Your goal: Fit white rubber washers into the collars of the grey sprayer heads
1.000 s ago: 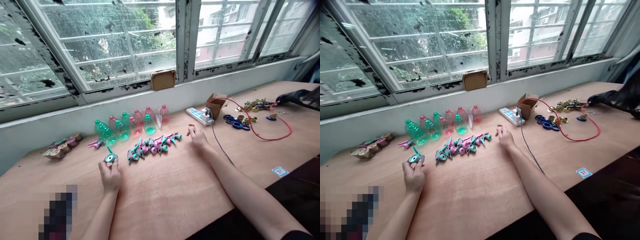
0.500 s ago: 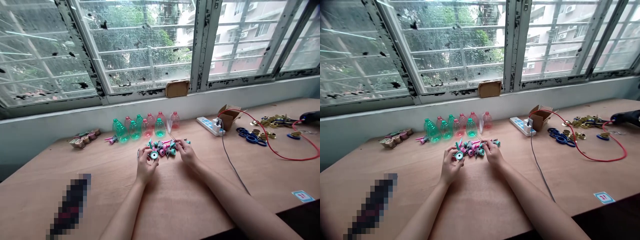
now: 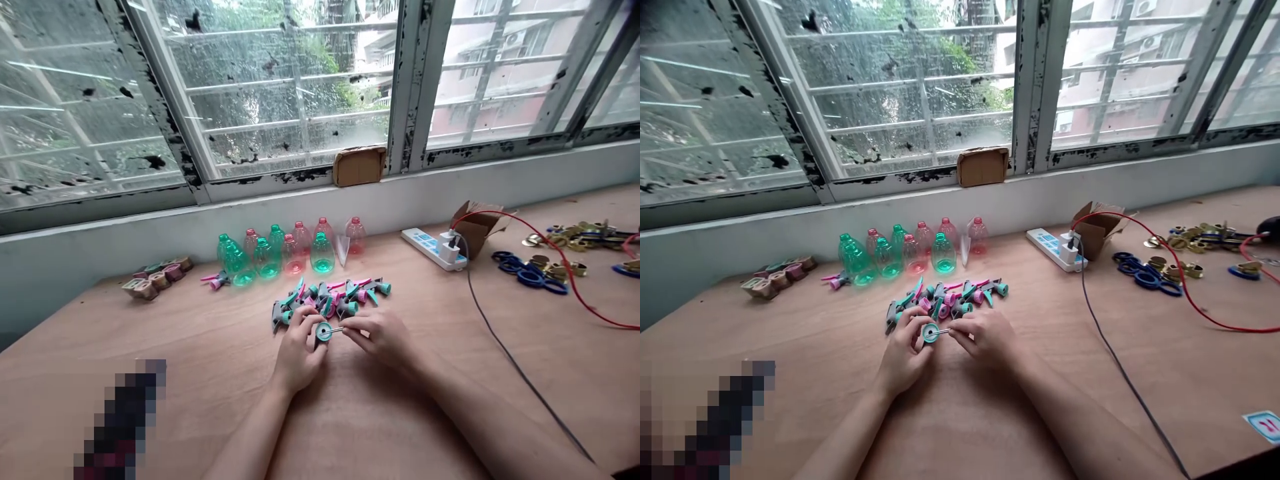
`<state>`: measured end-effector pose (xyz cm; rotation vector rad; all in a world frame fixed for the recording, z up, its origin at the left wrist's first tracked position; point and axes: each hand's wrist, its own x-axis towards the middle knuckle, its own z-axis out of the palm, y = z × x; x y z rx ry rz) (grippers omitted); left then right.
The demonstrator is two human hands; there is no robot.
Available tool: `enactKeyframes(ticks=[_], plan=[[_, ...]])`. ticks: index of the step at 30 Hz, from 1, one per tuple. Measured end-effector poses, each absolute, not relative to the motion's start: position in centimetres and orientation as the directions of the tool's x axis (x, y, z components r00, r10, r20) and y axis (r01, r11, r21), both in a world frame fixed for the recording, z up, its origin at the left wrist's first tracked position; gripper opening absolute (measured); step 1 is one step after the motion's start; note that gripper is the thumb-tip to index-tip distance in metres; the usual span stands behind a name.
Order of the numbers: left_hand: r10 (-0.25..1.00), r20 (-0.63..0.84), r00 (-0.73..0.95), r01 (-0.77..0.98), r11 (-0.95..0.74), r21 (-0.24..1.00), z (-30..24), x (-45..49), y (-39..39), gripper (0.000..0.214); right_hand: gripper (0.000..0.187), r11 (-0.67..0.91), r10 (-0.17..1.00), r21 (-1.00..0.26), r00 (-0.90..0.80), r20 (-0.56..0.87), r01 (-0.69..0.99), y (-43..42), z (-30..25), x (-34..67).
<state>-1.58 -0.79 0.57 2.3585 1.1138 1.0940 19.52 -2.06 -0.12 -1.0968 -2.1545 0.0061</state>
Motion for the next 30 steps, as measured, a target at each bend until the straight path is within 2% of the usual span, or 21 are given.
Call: enactKeyframes(ticks=[5,9,15,21,25,30], plan=[[0.798,0.424,0.429,0.538,-0.602,0.59,0.9,-1.6,-0.9,0.023,0.021,0.615,0.709,-0.25,-0.386,0.59,0.748,-2.5,0.4,20.0],[0.839,0.355,0.412,0.586,-0.542,0.602,0.9,-1.6,-1.0,0.023,0.02,0.608,0.706,-0.223,-0.39,0.592,0.762,-2.6,0.5,20.1],[0.809,0.392,0.438,0.579,-0.588,0.565,0.8,-1.5,-1.2,0.024,0.022,0.557,0.69,-0.136,-0.365,0.625,0.82,-3.1,0.8,19.4],[0.804,0.393,0.446,0.566,-0.594,0.572,0.7,-1.6,-1.2,0.016,0.018,0.567,0.62,0.014,-0.439,0.65,0.823,-3.8,1.1,18.4],[0.798,0.385,0.463,0.515,-0.596,0.616,0.4,-1.5,-1.0,0.02,0.018,0.553,0.639,-0.001,-0.423,0.643,0.833,-4.0,1.1,18.6],[0.816,0.365,0.448,0.46,-0.56,0.689,-0.1,-1.3,-0.8,0.038,0.022,0.516,0.703,-0.08,-0.368,0.609,0.853,-4.0,1.1,19.1]])
